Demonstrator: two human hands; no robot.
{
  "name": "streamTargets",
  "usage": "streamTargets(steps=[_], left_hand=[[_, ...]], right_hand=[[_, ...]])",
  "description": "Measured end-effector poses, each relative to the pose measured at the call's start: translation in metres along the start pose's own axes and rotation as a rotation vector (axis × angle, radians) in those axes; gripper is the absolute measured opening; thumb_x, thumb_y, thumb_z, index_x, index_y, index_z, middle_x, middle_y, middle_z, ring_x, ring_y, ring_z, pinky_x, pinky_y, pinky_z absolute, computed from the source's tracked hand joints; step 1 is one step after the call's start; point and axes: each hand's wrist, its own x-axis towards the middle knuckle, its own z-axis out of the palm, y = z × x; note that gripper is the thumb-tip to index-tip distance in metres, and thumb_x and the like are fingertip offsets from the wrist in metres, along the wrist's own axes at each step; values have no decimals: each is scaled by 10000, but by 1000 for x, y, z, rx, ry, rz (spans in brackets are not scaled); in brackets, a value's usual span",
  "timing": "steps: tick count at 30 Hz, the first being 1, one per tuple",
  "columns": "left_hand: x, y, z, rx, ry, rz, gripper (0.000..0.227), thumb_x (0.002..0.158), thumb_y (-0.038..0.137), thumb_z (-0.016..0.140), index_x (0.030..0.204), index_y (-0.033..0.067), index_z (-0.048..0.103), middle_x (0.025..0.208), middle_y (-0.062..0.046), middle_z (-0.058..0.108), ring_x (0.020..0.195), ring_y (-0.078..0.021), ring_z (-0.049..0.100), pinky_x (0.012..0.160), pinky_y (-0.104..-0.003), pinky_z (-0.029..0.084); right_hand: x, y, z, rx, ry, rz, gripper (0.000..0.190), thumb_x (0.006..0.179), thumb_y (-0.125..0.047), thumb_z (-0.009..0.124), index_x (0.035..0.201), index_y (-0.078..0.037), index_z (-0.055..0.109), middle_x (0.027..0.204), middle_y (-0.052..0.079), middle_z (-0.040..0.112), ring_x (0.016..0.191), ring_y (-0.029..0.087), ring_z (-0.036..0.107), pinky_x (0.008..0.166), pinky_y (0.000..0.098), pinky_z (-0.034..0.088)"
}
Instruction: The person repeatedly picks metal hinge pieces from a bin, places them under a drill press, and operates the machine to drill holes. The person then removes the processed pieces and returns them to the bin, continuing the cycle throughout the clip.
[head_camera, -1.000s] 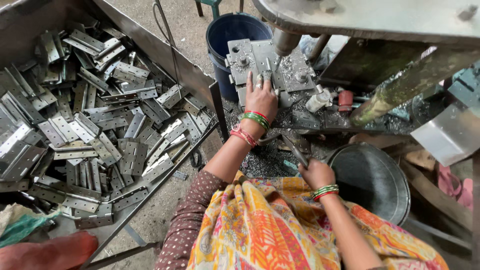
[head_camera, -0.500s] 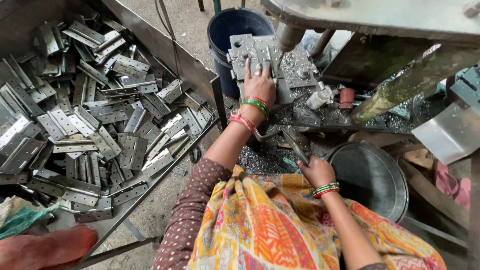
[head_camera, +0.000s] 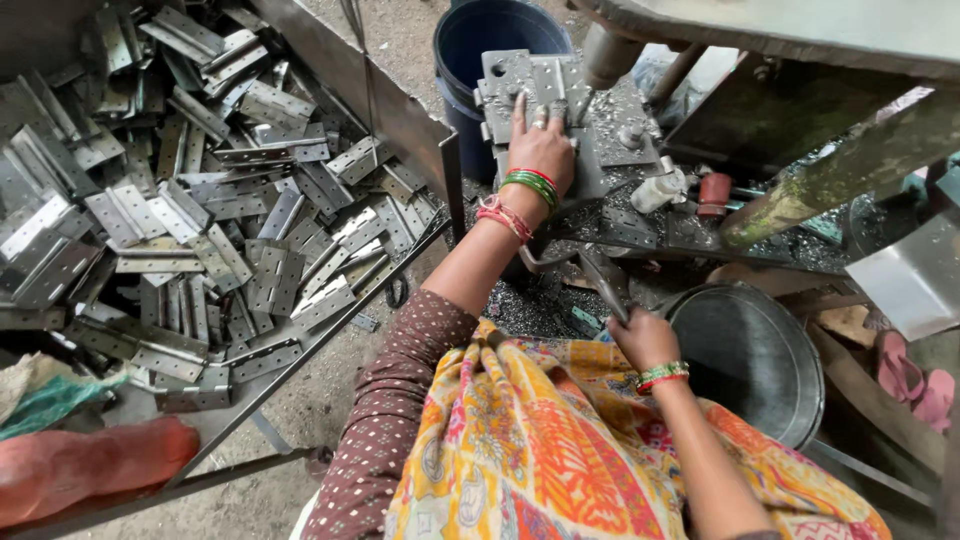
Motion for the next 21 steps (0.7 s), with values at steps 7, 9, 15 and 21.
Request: streamTargets(steps=[7,9,15,21], left_hand=[[-91,-26,-5,-140,297,34,377,900,243,576,1246,132,676,1346,-56,618,1289,-221,564,1244,-592,225],[-147,-49,2,-214,379,-81,387,923,250,583,1286,118,616,1383,-66,592,1324,-224,555,1262,-574,254],[-270,-205,51,121,-116,-716,262,964,176,564,1214,148,639,1412,-92,591,1142,-235,639,1211,-597,307],[-346,-273,65,344,-65,-1115,641,878,243,587,1492,126,444,1433,-166,491,1111,-421,609,1076,-653,281]], right_hand=[[10,26,25,57,-47,-3,457,866,-452,682,953,-4,716,921,313,713,892,505,698,797,565,550],[18,29,8,91,-156,89,518,933,-500,621,987,11,686,880,274,737,831,477,774,803,543,579],[32,39,-28,-200,-110,-30,589,944,-590,646,1021,-17,764,965,287,757,955,497,711,834,559,555],[31,33,-34,-235,-116,-5,571,938,-586,654,1081,-43,759,1004,295,756,970,505,713,838,561,555]])
